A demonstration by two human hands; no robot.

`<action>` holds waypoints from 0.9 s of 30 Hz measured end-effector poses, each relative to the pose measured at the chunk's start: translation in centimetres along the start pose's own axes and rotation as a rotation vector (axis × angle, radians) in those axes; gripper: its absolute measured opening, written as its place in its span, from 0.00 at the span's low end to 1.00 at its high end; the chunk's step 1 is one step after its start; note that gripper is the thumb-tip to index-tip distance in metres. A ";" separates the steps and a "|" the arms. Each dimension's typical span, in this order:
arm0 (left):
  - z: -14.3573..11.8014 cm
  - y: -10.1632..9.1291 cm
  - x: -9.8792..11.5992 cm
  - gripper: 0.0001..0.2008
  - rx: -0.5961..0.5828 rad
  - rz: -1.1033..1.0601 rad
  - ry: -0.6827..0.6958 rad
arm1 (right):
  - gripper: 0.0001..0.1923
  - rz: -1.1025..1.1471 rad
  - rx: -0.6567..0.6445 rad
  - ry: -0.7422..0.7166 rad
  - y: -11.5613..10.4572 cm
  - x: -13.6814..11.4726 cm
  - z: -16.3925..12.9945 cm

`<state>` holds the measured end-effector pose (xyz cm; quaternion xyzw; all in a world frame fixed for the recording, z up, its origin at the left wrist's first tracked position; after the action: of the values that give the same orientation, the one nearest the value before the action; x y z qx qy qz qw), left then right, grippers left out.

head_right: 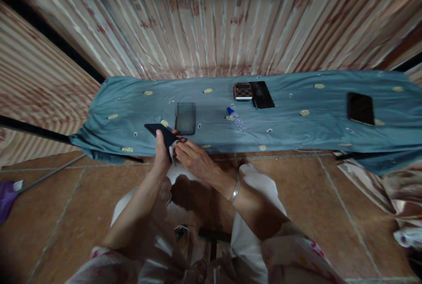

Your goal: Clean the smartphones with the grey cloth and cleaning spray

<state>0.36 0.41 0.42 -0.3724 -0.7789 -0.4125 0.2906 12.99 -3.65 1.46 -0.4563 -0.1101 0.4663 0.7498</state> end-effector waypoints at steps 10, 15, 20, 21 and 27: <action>-0.5 0.5 1.3 0.29 0.023 -0.024 -0.038 | 0.16 -0.068 0.003 0.028 0.3 0.7 -0.2; -0.5 0.1 1.5 0.31 -0.025 -0.007 0.028 | 0.16 -0.090 -0.005 0.021 0.1 1.0 -0.2; -0.8 0.2 1.7 0.32 -0.023 -0.011 0.026 | 0.15 -0.074 -0.012 0.043 0.5 1.2 -0.3; -0.8 0.2 1.8 0.32 -0.023 -0.008 0.028 | 0.15 -0.073 -0.008 0.050 0.6 1.3 -0.3; -0.7 0.0 1.9 0.34 -0.031 0.019 0.048 | 0.15 -0.110 0.024 0.046 0.9 1.6 -0.4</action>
<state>-0.59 0.43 2.22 -0.3744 -0.7615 -0.4306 0.3073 13.54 -2.42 0.12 -0.4512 -0.1121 0.4153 0.7819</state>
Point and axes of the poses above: each hand's wrist, its own z-axis towards the middle knuckle, its own y-axis out of the palm, x = y × z, the point moved 1 cm from there along z, towards the middle knuckle, and after that the axes turned 5 degrees about -y, right-handed, at the moved point
